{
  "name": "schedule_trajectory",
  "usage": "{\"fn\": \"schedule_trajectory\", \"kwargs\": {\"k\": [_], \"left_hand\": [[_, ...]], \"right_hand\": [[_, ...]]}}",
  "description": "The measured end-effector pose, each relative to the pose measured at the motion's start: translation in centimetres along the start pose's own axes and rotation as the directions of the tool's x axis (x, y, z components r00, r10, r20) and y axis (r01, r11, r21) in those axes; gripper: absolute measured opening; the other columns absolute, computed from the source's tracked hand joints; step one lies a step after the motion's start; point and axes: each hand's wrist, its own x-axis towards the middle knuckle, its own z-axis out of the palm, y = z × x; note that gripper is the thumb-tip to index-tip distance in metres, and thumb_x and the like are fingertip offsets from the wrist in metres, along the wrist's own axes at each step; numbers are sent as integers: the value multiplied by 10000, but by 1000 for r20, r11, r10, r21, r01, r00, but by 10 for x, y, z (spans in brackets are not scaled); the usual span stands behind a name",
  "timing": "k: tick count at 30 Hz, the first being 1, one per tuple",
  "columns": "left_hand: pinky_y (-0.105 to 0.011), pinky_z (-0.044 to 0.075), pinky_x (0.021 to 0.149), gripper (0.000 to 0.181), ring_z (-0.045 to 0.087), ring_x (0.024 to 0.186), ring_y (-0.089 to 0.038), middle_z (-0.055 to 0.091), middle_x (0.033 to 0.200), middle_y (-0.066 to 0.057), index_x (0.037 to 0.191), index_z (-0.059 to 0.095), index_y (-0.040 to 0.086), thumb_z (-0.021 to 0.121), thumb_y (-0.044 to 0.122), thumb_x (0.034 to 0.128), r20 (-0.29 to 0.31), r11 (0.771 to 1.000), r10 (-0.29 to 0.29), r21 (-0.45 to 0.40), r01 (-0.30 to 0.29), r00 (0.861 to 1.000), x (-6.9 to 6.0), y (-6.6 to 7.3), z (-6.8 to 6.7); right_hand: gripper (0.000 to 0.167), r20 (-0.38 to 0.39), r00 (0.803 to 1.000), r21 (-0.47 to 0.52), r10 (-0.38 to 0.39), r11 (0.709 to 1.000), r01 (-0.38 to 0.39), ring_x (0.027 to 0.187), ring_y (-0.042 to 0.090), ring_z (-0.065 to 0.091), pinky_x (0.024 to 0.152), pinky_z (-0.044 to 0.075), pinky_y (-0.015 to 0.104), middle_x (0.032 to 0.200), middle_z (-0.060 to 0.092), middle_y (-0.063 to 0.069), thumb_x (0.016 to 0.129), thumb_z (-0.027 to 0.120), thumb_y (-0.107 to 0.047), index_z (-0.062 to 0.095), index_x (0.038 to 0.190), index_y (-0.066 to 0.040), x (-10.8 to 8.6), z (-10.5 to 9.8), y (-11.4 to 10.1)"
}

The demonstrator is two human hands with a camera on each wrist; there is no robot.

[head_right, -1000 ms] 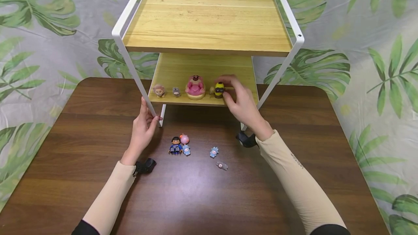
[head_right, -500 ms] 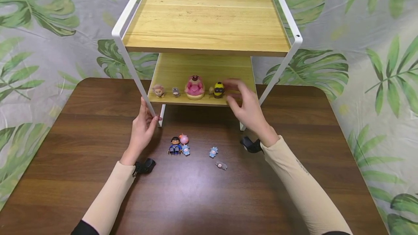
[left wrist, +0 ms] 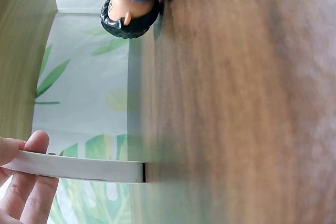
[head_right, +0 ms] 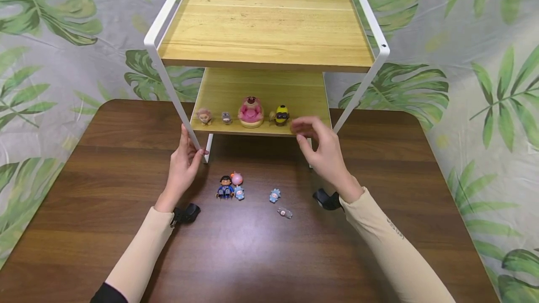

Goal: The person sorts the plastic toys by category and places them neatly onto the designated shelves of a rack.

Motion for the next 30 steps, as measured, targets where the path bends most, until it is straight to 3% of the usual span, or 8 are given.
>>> {"fn": "schedule_trajectory", "kwargs": {"k": [5, 16, 27, 30], "left_hand": [[-423, 552, 635, 1024, 646, 754, -302, 572, 881, -214, 1505, 14, 484, 562, -127, 893, 3, 1000, -7, -2, 7, 1000, 0, 1, 0], [-417, 555, 646, 1043, 647, 760, -293, 564, 885, -201, 1502, 10, 490, 565, -141, 884, 5, 1000, -10, 4, 10, 1000, 1, 0, 0], [-418, 556, 647, 1037, 646, 749, -298, 568, 870, -200, 1501, 9, 494, 570, -127, 889, 4, 1000, -8, 9, 8, 1000, 1, 1, -1], [-417, 556, 648, 1026, 644, 752, -297, 569, 872, -204, 1500, 8, 495, 569, -116, 896, 8, 1000, -10, 6, 10, 1000, 0, 1, -1]], "right_hand": [[320, 28, 1000, 20, 3, 1000, -3, 945, 216, 621, 828, 502, 232, 1040, 638, 201, 816, 566, 229, 583, 1104, 91, -9, 4, 1], [243, 154, 987, -66, 51, 997, -41, 858, 357, 624, 773, 518, 211, 973, 642, 244, 804, 581, 230, 590, 1022, 125, -22, 16, -19], [256, 281, 955, -97, 98, 993, -74, 844, 342, 628, 710, 553, 375, 959, 651, 174, 797, 621, 199, 604, 1035, 106, -41, 26, -4], [285, 309, 946, -103, 99, 992, -70, 817, 259, 633, 695, 552, 363, 943, 652, 142, 789, 641, 188, 612, 1047, 71, -51, 29, 15]]}}
